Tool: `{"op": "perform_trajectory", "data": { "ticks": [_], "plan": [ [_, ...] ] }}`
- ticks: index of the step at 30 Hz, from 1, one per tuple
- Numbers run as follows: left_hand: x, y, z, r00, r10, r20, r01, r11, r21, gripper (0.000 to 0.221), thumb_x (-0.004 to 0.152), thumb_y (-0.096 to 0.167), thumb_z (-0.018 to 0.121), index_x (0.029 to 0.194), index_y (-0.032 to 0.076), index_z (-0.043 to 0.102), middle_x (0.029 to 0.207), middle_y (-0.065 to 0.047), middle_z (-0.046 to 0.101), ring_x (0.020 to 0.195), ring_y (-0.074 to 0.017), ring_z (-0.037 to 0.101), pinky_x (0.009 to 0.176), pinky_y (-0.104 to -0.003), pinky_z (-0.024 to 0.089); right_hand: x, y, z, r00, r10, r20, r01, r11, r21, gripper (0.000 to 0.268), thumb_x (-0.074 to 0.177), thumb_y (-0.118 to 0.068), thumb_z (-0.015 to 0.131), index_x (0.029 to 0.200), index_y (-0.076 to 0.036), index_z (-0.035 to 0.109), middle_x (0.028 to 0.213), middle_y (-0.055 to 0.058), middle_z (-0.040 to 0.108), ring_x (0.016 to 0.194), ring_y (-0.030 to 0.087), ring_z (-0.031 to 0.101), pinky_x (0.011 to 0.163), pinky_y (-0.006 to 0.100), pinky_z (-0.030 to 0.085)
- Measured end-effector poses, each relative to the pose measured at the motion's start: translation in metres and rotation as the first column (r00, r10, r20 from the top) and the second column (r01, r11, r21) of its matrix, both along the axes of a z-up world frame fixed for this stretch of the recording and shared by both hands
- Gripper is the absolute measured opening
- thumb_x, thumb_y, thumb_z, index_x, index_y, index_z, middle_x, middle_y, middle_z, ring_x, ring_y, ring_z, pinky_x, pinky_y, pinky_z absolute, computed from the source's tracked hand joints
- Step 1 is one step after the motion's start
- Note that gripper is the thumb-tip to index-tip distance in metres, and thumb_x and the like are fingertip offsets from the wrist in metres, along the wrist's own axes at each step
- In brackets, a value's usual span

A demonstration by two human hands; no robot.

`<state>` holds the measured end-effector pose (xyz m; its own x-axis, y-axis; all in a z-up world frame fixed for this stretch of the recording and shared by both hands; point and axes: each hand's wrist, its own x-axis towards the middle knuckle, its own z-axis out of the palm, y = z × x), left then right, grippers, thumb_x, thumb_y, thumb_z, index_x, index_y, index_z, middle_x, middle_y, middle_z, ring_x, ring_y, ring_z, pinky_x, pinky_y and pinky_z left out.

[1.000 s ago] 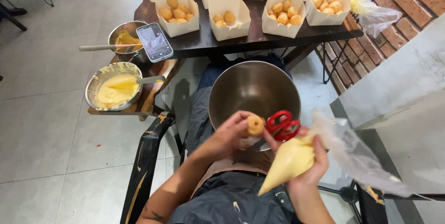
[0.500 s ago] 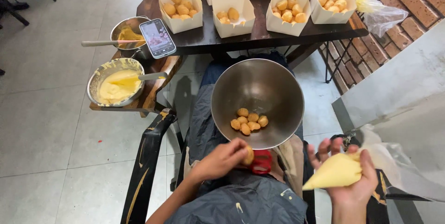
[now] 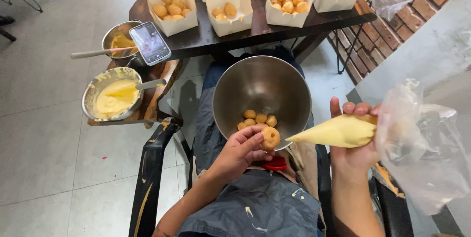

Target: Filling small pastry puffs with cream using a piping bag and scissors.

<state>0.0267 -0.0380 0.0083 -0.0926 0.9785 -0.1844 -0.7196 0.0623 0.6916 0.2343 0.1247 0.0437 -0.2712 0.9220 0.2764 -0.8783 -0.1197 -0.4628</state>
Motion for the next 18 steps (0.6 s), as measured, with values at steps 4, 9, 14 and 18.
{"op": "perform_trajectory", "data": {
  "ticks": [4,9,14,18],
  "plan": [
    [0.007,0.0,0.004,0.999,0.016,-0.037,-0.014,0.997,0.07,0.037,0.105,0.015,0.062,0.135,-0.003,0.055,0.121,-0.015,0.068,0.099,-0.0236,0.073,0.086,-0.033,0.063,0.0,0.003,-0.022,0.998,-0.03,0.064,0.027,0.998,0.048,0.029,0.116,-0.039,0.063,0.11,-0.01,0.061,0.101,0.002,0.06,0.101,0.018,0.057,0.121,0.051,0.041],
    [0.012,0.001,0.013,0.988,0.012,-0.152,-0.006,0.999,0.036,0.035,0.103,0.014,0.063,0.132,-0.004,0.056,0.12,-0.015,0.068,0.101,-0.0222,0.073,0.085,-0.031,0.064,-0.005,0.002,-0.029,0.99,-0.036,0.136,-0.002,0.963,0.27,0.027,0.112,-0.037,0.069,0.114,-0.013,0.058,0.1,0.001,0.056,0.106,0.02,0.056,0.116,0.048,0.043],
    [0.017,0.006,0.009,0.988,-0.008,-0.156,0.012,1.0,0.024,0.035,0.102,0.014,0.063,0.131,-0.002,0.055,0.118,-0.016,0.068,0.101,-0.0227,0.074,0.084,-0.031,0.064,-0.006,0.007,-0.025,0.995,0.04,0.091,-0.057,0.982,0.182,0.041,0.1,-0.046,0.068,0.122,-0.012,0.061,0.102,0.009,0.061,0.106,0.026,0.061,0.107,0.049,0.052],
    [0.019,0.007,0.008,0.994,-0.021,-0.111,0.024,0.999,0.026,0.035,0.102,0.014,0.063,0.131,-0.003,0.056,0.118,-0.015,0.068,0.102,-0.0229,0.073,0.085,-0.031,0.064,-0.004,0.008,-0.036,0.967,-0.083,0.242,-0.043,0.881,0.472,0.037,0.104,-0.043,0.067,0.107,-0.007,0.06,0.097,0.012,0.06,0.101,0.026,0.06,0.098,0.041,0.052]
  ]
}}
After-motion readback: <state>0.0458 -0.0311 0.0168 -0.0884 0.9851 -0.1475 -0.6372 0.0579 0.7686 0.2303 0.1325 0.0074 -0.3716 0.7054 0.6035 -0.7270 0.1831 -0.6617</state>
